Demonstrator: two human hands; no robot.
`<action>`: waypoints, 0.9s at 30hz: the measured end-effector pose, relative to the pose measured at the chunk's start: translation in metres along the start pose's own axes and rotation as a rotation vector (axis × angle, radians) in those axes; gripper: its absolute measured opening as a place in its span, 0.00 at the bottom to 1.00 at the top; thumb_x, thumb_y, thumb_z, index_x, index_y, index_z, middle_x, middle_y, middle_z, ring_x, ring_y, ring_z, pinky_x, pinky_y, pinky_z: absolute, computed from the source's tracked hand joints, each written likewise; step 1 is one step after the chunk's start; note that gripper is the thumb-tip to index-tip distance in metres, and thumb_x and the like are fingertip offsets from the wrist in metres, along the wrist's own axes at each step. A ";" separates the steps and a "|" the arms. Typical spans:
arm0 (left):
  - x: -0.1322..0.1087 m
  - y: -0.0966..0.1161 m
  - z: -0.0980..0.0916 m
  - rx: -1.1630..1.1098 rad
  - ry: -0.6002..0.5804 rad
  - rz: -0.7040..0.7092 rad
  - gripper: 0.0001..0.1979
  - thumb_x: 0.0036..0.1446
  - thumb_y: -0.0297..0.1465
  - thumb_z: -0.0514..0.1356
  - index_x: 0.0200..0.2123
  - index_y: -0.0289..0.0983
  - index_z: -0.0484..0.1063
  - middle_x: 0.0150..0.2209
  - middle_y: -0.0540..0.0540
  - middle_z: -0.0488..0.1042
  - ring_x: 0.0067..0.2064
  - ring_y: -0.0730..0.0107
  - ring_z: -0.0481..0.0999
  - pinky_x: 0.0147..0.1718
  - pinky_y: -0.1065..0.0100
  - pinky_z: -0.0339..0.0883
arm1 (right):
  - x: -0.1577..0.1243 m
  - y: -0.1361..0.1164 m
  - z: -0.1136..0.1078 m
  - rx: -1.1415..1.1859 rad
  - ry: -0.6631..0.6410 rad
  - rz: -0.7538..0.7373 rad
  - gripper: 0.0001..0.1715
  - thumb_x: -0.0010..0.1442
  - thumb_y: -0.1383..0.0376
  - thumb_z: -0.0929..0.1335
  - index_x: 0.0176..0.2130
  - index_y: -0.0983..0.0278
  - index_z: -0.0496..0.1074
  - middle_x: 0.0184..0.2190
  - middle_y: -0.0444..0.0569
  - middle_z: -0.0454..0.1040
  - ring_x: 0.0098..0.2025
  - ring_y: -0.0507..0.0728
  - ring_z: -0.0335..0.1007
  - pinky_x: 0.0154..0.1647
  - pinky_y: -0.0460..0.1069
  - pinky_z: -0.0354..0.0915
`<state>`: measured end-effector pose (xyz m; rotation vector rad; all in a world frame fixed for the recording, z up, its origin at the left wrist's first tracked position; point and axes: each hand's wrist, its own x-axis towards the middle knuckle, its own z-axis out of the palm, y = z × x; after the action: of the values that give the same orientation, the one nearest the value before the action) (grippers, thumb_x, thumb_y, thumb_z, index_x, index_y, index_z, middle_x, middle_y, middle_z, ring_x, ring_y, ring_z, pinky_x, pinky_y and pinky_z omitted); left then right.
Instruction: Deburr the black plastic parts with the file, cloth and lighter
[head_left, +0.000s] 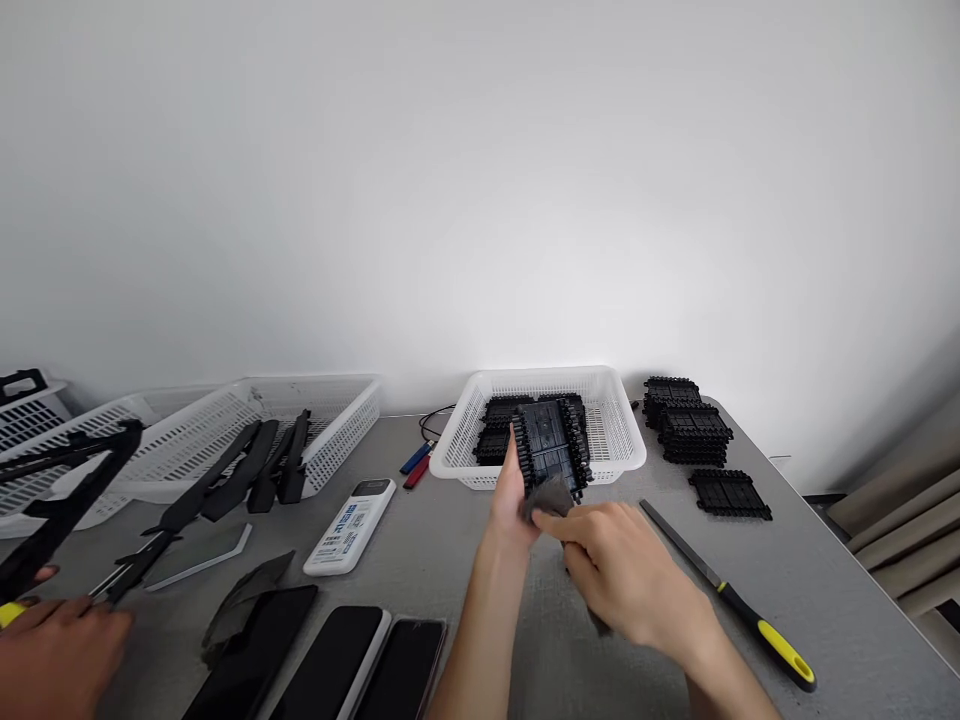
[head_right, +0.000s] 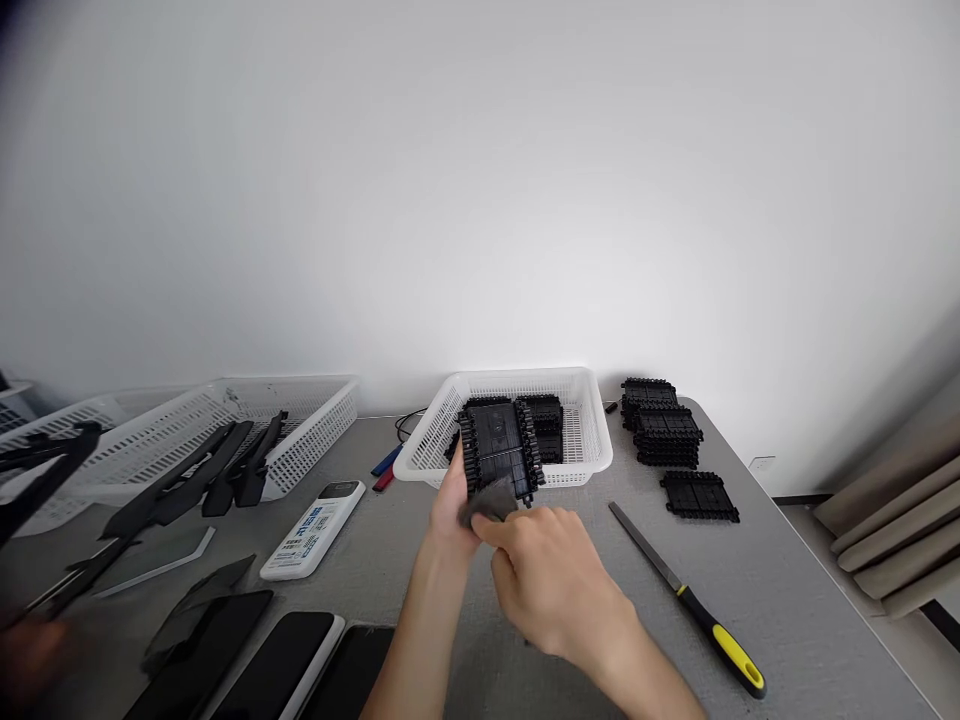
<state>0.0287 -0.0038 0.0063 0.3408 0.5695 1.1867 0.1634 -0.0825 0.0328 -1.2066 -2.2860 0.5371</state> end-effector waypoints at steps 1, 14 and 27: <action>0.000 0.001 0.000 0.005 0.020 0.003 0.28 0.64 0.52 0.51 0.43 0.36 0.80 0.44 0.41 0.82 0.51 0.55 0.79 0.51 0.59 0.72 | -0.003 0.001 -0.004 0.049 0.006 0.004 0.25 0.62 0.73 0.61 0.49 0.59 0.79 0.33 0.47 0.80 0.34 0.56 0.73 0.33 0.49 0.56; -0.006 -0.005 0.002 0.150 -0.025 0.232 0.21 0.49 0.48 0.69 0.42 0.40 0.80 0.40 0.47 0.81 0.45 0.62 0.79 0.44 0.66 0.72 | 0.010 0.012 -0.006 0.171 0.338 -0.029 0.27 0.66 0.72 0.58 0.60 0.62 0.71 0.29 0.46 0.70 0.30 0.53 0.64 0.31 0.47 0.59; -0.019 0.007 -0.001 0.458 0.065 0.539 0.30 0.48 0.40 0.72 0.55 0.43 0.73 0.51 0.42 0.78 0.53 0.52 0.77 0.50 0.60 0.73 | 0.014 0.029 -0.006 0.180 0.671 0.040 0.25 0.67 0.67 0.59 0.58 0.64 0.73 0.24 0.44 0.70 0.24 0.52 0.62 0.25 0.47 0.59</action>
<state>0.0175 -0.0194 0.0144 0.8895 0.8394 1.5820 0.1789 -0.0542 0.0247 -1.1284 -1.6161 0.2809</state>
